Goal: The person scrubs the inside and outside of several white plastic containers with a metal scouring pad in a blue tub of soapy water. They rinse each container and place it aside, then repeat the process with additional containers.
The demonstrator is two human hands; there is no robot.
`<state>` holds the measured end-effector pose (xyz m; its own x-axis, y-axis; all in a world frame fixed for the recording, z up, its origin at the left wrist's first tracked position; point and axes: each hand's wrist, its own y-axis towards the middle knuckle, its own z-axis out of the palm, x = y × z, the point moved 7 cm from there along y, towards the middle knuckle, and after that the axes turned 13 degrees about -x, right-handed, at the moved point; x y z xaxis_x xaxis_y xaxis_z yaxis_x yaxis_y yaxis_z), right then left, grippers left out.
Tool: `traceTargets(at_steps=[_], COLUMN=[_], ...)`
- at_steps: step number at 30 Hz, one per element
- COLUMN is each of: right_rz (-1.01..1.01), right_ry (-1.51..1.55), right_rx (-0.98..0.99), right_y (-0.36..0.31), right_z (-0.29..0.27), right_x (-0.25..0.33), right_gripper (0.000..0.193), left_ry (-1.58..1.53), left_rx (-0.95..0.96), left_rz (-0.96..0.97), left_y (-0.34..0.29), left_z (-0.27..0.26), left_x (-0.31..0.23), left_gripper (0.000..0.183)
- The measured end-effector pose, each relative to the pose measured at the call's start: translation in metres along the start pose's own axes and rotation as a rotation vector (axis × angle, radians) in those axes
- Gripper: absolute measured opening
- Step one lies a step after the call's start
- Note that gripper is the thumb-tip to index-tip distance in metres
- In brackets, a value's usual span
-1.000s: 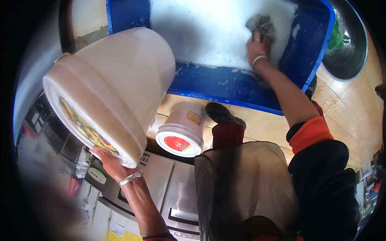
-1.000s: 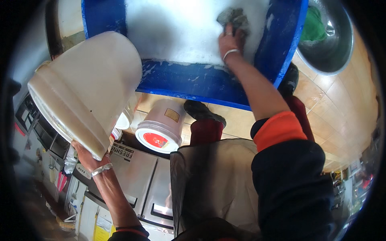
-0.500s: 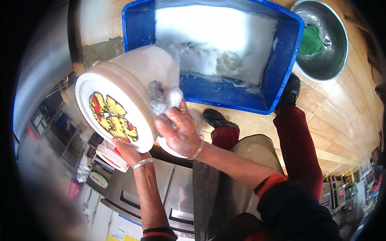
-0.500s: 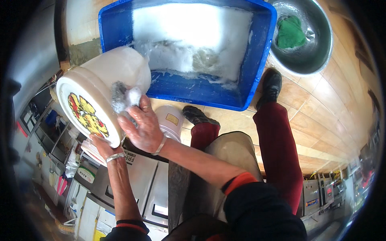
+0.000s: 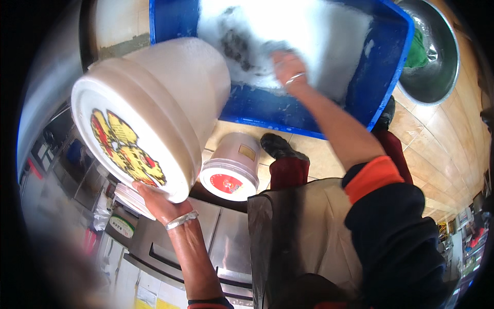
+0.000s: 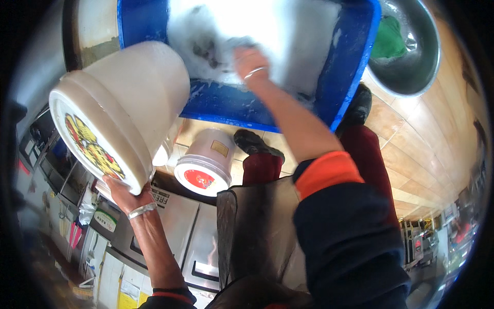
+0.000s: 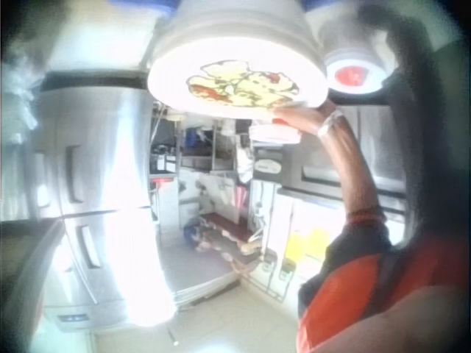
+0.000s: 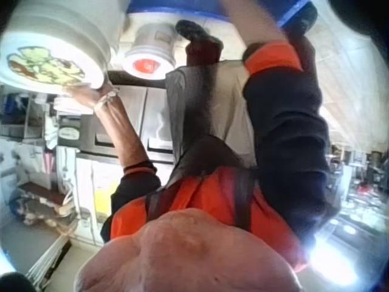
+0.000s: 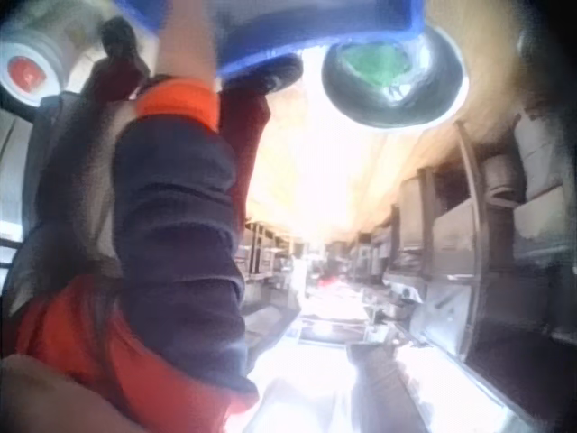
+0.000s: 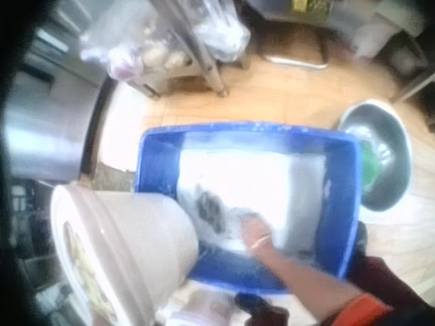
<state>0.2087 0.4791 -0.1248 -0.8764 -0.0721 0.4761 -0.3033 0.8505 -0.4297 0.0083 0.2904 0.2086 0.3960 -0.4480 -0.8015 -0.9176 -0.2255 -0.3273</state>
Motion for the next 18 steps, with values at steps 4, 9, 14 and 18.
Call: traceTargets(at_steps=[4,9,14,18], right_rz=[-0.070,0.077,0.331,0.366], right_ry=[-0.480,0.004,1.322,1.716], right_rx=[-0.341,0.373,0.283,0.169], right_y=[-0.018,-0.050,-0.083,-0.143], right_z=[0.004,0.072,-0.046,-0.154], right_x=[-0.102,-0.080,0.038,0.130], right_gripper=[0.037,0.050,0.068,0.056], left_ry=[-0.045,-0.105,-0.299,-0.382], left_rx=[0.008,0.008,0.074,0.007], left_rz=[-0.047,-0.199,-0.290,-0.312], left_y=[0.005,-0.029,-0.063,-0.068], left_z=[-0.001,-0.004,0.012,0.012], left_x=[0.003,0.008,0.014,0.025], left_gripper=[0.043,0.030,0.049,0.052])
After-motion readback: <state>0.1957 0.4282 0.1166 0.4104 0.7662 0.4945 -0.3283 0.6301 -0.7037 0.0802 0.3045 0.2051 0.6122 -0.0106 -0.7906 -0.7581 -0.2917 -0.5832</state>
